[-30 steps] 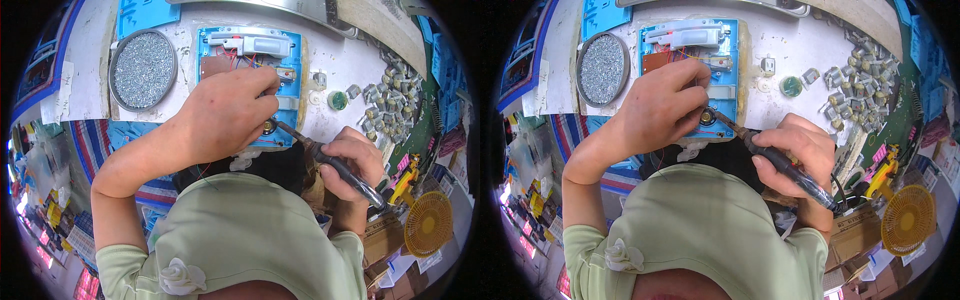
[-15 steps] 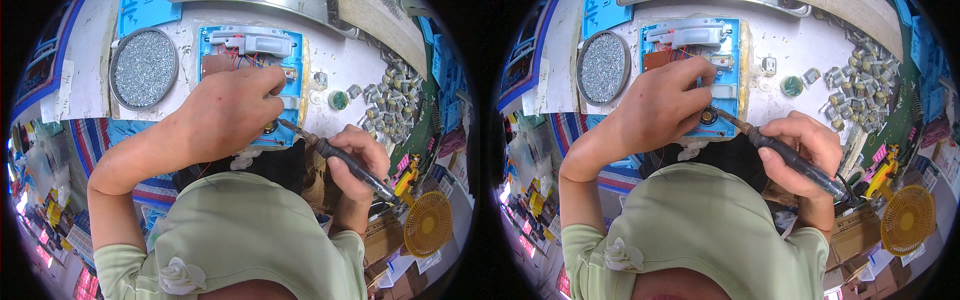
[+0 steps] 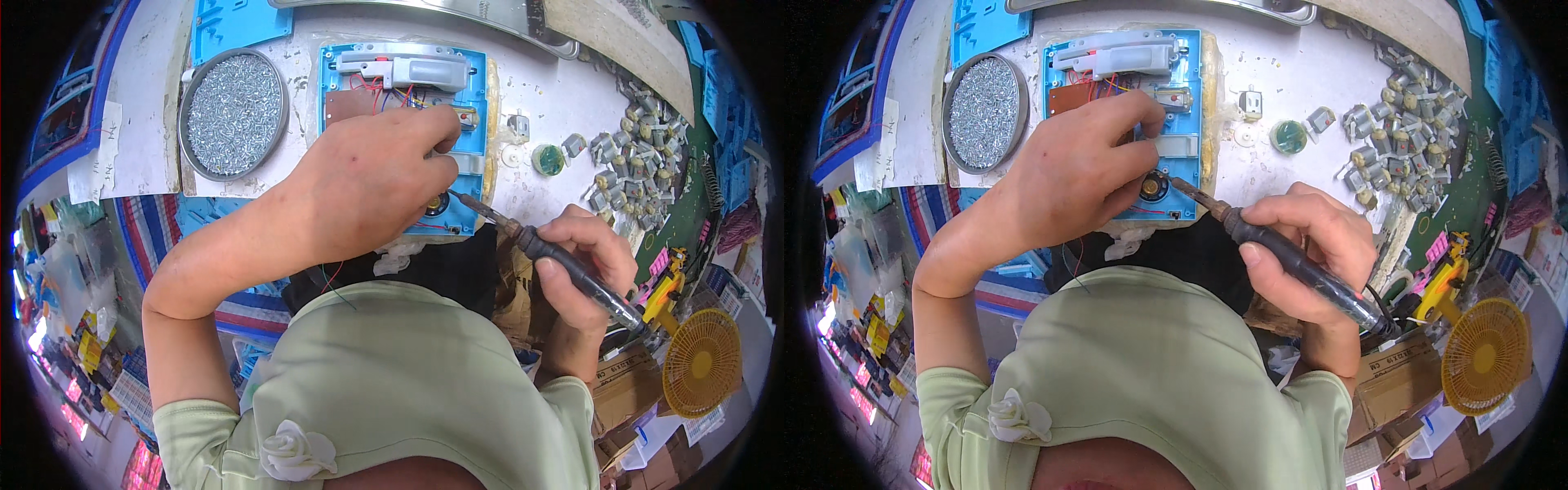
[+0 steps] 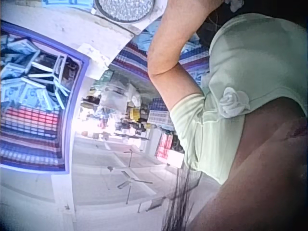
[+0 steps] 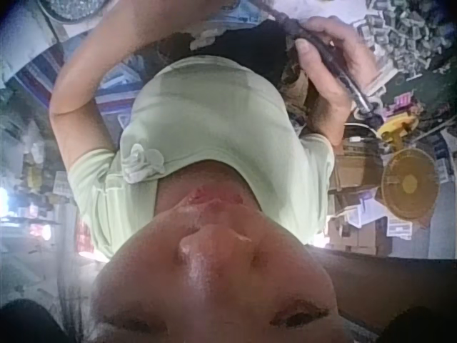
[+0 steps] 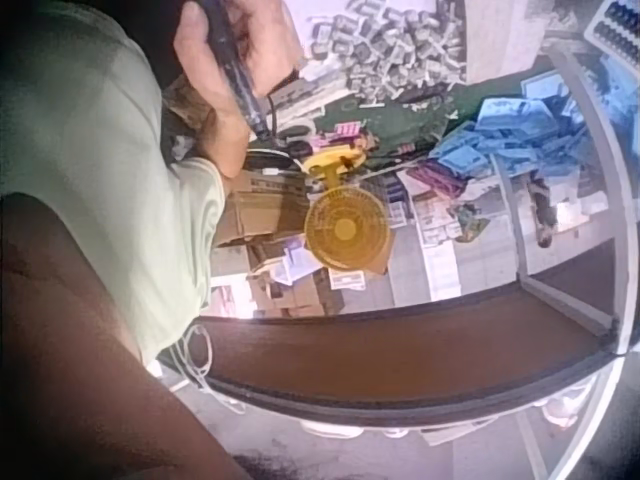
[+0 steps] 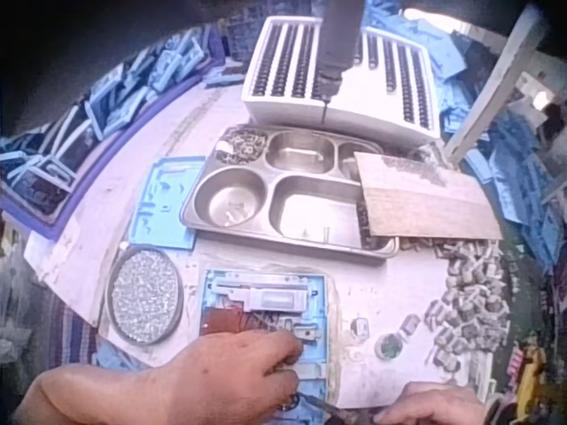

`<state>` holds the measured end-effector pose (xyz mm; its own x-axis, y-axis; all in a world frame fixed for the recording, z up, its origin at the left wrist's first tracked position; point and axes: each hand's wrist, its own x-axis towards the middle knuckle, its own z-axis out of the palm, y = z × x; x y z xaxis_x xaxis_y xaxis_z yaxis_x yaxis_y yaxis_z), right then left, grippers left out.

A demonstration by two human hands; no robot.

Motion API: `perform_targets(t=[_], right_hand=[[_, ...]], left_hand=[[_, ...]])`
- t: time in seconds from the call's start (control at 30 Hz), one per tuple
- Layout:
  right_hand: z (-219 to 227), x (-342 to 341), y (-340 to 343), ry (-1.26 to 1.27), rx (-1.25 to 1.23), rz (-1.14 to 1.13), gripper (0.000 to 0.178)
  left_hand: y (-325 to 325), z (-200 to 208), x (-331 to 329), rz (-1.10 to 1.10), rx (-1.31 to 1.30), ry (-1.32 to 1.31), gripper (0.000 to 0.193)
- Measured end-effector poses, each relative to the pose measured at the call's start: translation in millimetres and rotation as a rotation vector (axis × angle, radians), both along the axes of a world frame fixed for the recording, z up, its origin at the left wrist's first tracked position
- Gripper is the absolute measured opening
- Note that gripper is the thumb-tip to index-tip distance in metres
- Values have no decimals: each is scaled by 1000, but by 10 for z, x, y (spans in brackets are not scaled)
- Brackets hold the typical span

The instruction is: Assembling and soldering components into a small blue plastic electronic device.

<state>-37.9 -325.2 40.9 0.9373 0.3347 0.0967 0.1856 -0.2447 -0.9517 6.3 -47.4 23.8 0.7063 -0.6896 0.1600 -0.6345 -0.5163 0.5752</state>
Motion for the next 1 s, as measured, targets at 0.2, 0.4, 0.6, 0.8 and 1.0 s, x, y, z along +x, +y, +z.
perform_targets(t=[0.2,0.4,0.6,0.8,1.0], right_hand=[[-13,16,3,-50,-23,6,30],[-4,1,-116,-48,34,-48,31],[10,-32,-120,-42,24,-88,30],[-3,-180,-386,-137,80,-252,31],[280,-349,-1553,-362,172,-1017,16]], left_hand=[[10,11,-2,-2,-11,11,24],[167,-4,53,-61,-33,-24,23],[184,-10,63,-56,-42,-12,20],[119,45,88,-85,-4,6,21],[66,45,110,-128,2,-47,25]])
